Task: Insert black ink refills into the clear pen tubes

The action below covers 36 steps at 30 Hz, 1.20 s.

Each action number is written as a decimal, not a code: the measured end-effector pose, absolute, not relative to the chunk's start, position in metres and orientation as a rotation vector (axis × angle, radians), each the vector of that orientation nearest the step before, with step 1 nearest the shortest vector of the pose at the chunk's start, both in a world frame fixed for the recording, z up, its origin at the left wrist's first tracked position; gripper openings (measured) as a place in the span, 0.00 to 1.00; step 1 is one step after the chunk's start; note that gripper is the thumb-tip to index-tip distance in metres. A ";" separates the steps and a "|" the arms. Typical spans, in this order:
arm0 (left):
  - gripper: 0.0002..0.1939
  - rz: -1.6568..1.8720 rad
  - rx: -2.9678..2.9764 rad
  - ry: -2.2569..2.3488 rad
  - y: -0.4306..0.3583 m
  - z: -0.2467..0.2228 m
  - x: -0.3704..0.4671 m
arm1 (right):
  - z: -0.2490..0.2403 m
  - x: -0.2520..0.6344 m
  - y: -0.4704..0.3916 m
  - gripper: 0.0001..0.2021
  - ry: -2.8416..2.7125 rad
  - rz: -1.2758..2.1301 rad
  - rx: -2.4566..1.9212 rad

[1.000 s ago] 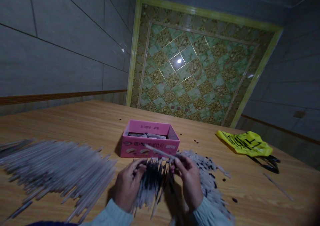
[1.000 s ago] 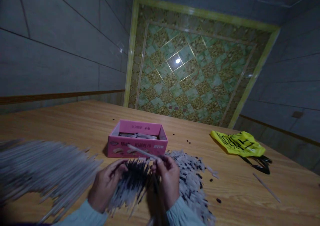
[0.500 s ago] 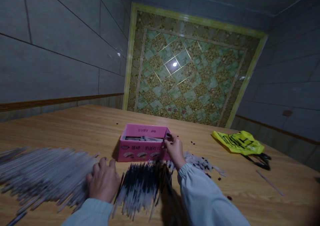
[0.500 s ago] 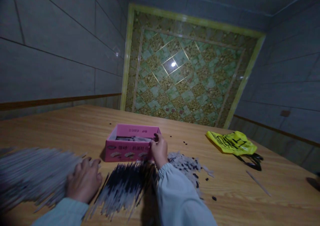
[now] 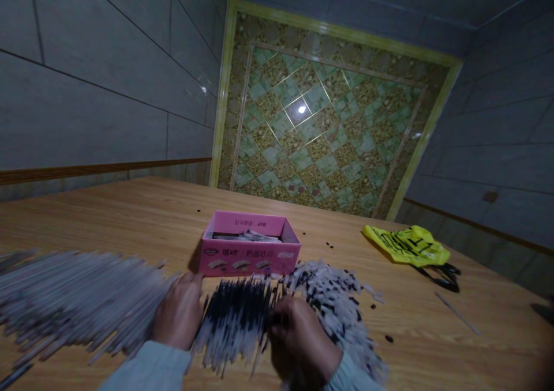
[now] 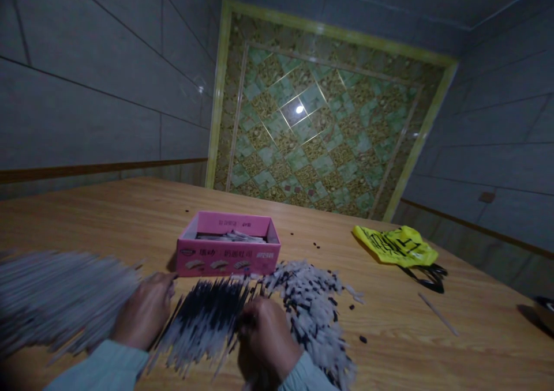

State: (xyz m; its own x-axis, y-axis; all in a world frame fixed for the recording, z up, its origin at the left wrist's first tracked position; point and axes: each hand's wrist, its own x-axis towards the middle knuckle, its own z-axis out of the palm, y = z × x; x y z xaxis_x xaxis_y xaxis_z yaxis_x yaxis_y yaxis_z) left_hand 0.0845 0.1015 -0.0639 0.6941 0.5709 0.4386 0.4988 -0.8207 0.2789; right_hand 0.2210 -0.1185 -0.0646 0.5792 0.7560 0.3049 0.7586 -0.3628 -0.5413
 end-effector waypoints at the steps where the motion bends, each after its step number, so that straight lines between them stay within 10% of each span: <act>1: 0.17 0.876 2.739 0.816 0.102 -0.063 0.086 | -0.065 0.217 -0.118 0.11 -1.279 -0.008 -2.221; 8: 0.12 1.326 2.340 0.325 0.089 -0.055 0.094 | -0.074 0.211 -0.117 0.07 -1.557 -0.119 -2.380; 36: 0.18 1.274 2.126 0.284 0.065 -0.060 0.096 | -0.078 0.201 -0.125 0.07 -1.832 -0.361 -2.189</act>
